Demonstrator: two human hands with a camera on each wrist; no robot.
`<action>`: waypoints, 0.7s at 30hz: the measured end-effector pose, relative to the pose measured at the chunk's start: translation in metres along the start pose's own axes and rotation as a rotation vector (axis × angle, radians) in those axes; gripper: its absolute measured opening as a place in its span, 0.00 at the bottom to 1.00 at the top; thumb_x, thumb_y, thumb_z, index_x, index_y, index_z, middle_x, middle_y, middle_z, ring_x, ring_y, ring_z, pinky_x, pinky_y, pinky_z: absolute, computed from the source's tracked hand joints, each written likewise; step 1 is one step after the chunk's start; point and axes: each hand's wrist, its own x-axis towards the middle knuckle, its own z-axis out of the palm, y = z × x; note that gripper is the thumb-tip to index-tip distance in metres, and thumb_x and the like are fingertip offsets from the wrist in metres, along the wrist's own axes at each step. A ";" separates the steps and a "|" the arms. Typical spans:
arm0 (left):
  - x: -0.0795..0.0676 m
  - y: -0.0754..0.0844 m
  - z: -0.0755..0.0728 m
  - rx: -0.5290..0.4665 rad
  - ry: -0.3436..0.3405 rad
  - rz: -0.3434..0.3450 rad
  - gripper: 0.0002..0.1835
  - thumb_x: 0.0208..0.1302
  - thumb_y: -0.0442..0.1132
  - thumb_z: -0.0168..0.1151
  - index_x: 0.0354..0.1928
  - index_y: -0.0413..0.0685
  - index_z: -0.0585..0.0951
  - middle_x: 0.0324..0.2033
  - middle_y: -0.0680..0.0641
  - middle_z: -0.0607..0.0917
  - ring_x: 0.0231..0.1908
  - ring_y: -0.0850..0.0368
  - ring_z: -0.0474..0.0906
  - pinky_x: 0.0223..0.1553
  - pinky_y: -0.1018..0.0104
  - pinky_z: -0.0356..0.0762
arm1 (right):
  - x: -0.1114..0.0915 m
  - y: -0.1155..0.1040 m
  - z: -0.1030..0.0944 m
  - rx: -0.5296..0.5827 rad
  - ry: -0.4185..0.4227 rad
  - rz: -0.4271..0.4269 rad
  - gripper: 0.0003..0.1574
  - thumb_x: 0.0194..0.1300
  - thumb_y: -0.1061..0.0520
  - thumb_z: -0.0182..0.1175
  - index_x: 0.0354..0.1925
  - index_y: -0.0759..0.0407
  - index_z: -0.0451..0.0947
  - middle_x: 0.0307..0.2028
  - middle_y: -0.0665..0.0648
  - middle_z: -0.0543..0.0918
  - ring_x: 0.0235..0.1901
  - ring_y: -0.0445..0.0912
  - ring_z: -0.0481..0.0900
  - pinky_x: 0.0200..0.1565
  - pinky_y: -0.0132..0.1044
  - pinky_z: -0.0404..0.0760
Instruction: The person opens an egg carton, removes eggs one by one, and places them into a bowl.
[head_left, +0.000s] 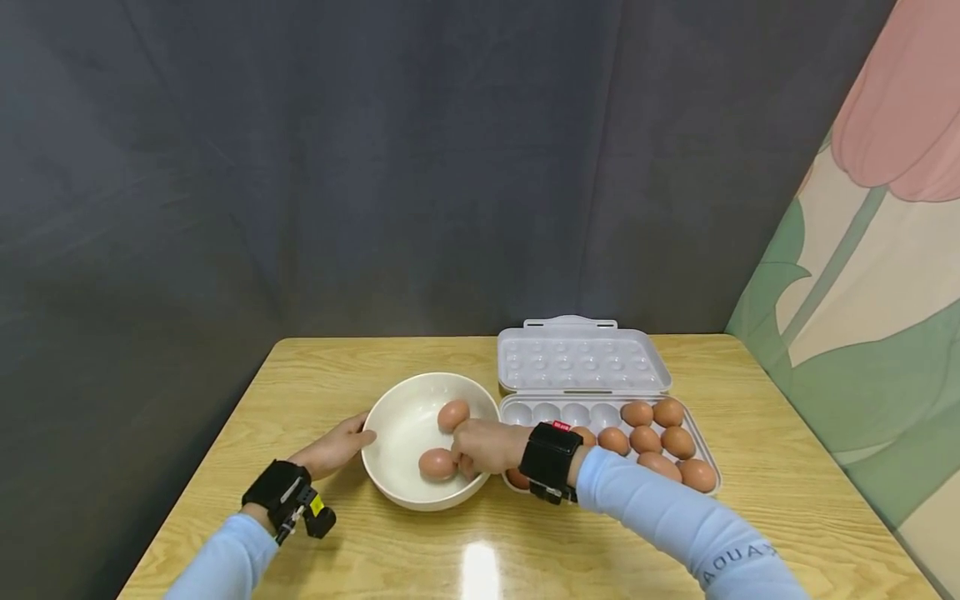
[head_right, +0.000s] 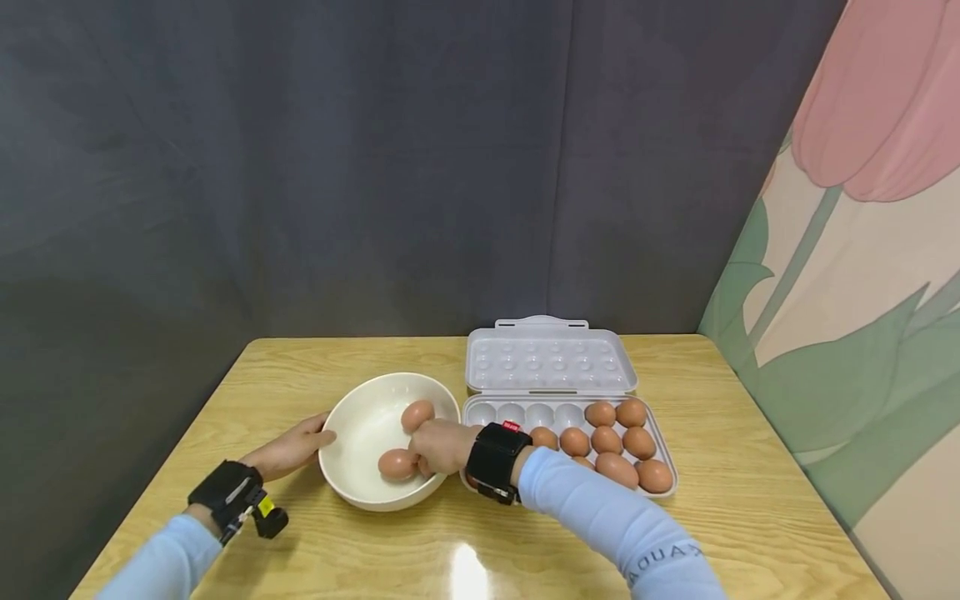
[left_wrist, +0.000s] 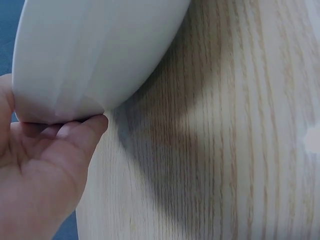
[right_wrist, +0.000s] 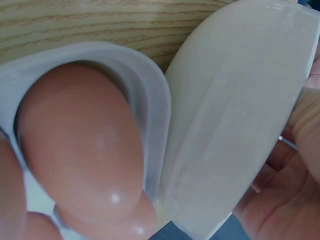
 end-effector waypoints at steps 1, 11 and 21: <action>0.000 0.000 0.000 -0.003 0.000 0.002 0.29 0.70 0.35 0.38 0.70 0.38 0.47 0.69 0.35 0.50 0.68 0.40 0.48 0.67 0.46 0.50 | 0.000 0.000 0.000 -0.006 0.006 -0.002 0.05 0.43 0.67 0.67 0.21 0.57 0.82 0.16 0.46 0.72 0.22 0.35 0.62 0.27 0.19 0.61; -0.001 0.003 0.002 -0.004 0.016 -0.002 0.29 0.70 0.33 0.38 0.70 0.37 0.47 0.69 0.35 0.50 0.68 0.40 0.49 0.67 0.46 0.50 | -0.003 -0.001 0.003 -0.132 0.076 0.042 0.08 0.40 0.61 0.68 0.27 0.55 0.85 0.24 0.47 0.77 0.30 0.38 0.70 0.38 0.23 0.69; -0.001 0.003 0.002 0.006 0.031 -0.007 0.29 0.70 0.33 0.38 0.70 0.39 0.48 0.69 0.35 0.51 0.68 0.40 0.51 0.67 0.47 0.52 | 0.002 0.002 0.005 -0.087 0.025 0.137 0.05 0.45 0.64 0.63 0.22 0.54 0.81 0.19 0.44 0.68 0.24 0.38 0.63 0.29 0.24 0.66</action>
